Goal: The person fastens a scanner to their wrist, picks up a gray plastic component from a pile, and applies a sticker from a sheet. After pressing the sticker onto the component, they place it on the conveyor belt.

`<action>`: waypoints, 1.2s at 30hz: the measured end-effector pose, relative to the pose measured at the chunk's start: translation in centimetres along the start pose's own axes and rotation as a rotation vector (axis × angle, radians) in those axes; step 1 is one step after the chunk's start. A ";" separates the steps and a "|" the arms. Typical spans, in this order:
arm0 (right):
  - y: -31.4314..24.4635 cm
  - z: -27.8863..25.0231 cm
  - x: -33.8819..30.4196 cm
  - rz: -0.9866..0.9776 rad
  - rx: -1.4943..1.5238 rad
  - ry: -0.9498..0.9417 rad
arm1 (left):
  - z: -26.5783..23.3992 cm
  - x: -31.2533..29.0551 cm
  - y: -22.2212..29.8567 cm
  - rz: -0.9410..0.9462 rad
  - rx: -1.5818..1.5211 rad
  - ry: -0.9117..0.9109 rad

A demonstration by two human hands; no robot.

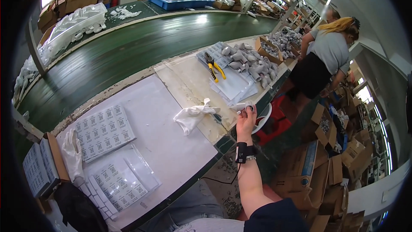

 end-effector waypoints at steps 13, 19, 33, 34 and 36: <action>0.0 0.7 -0.7 -0.043 0.012 0.005 | -0.4 -11.1 1.5 -0.453 0.564 0.712; 0.3 2.1 -1.5 -0.076 -0.099 -0.016 | -1.7 -16.1 1.6 -0.742 0.982 0.997; 0.0 2.3 -1.8 -0.103 -0.146 0.038 | -3.3 -17.2 0.7 -0.713 1.168 0.999; 0.1 2.3 -1.9 -0.104 -0.138 0.053 | -3.5 -17.7 0.3 -0.703 1.182 0.978; -0.1 2.3 -2.0 -0.124 -0.129 0.070 | -4.0 -18.6 -0.3 -0.689 1.164 0.991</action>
Point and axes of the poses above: each hand's wrist, its own x-axis towards the middle knuckle, its own z-axis out of the palm, y = z × x, the point moved 5 cm from there along x, towards the middle knuckle, and after that the axes turned 15 degrees about z, right-handed, at the moved point
